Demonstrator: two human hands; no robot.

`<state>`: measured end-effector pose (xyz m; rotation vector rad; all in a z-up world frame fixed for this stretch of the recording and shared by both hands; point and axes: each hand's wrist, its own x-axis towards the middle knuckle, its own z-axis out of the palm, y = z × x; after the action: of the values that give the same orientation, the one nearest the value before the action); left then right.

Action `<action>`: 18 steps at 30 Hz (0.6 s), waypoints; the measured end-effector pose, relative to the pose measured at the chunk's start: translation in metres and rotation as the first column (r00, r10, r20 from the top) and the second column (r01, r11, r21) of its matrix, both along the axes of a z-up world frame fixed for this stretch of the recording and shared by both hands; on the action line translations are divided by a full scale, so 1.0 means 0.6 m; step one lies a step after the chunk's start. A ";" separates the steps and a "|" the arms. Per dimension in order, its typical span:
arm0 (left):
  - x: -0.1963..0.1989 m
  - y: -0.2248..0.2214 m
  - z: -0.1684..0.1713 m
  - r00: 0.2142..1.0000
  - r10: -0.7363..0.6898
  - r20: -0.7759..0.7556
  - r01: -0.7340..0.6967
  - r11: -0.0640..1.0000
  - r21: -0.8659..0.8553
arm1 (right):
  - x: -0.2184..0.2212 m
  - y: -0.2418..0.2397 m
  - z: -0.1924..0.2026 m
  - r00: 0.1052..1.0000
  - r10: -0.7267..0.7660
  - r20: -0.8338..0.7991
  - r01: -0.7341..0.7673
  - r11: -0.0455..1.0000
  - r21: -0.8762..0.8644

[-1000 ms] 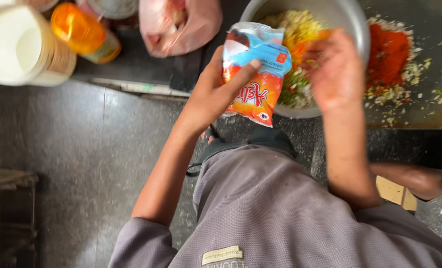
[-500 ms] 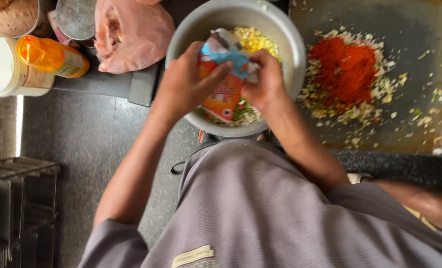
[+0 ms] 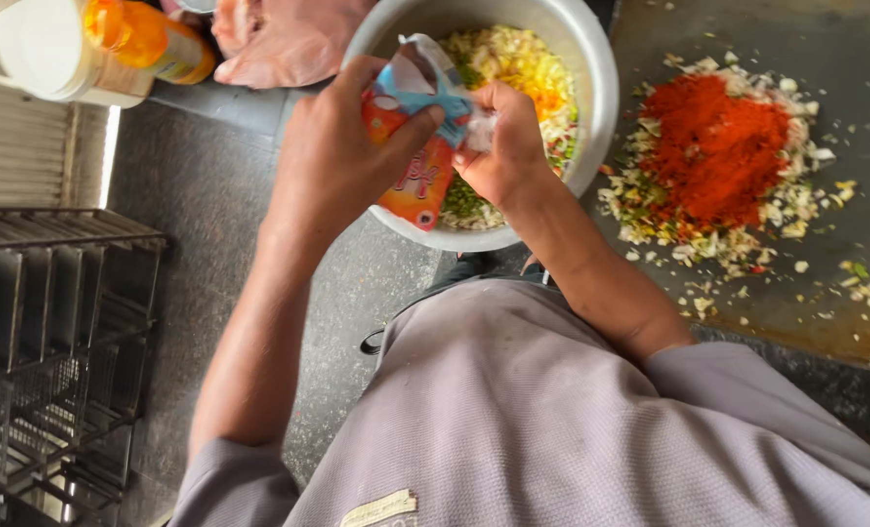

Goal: The person prepares food by emptying a spice packet onto chopped vegetables on a griddle, retrieves another packet from a different area, and then pours liquid from a small white and red bag into a bowl of vegetables and onto the griddle.

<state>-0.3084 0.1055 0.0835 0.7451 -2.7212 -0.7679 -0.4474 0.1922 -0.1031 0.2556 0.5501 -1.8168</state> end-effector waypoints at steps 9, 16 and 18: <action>0.045 -0.031 -0.029 0.990 0.108 -0.094 -0.078 0.958 0.276 | 0.012 -0.012 -0.016 0.998 0.054 0.024 -0.058 0.980 0.193; 0.055 -0.050 -0.020 0.983 0.034 -0.181 -0.021 0.997 0.075 | 0.011 -0.019 -0.015 0.988 0.118 -0.103 -0.103 0.984 0.142; 0.053 -0.053 -0.017 0.991 0.019 -0.129 -0.012 0.999 0.053 | 0.010 -0.027 0.008 0.991 0.075 -0.111 -0.058 0.987 0.149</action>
<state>-0.2769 0.0739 0.0731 0.7006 -2.5858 -0.8559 -0.4411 0.1759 -0.0983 0.2283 0.7664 -1.7363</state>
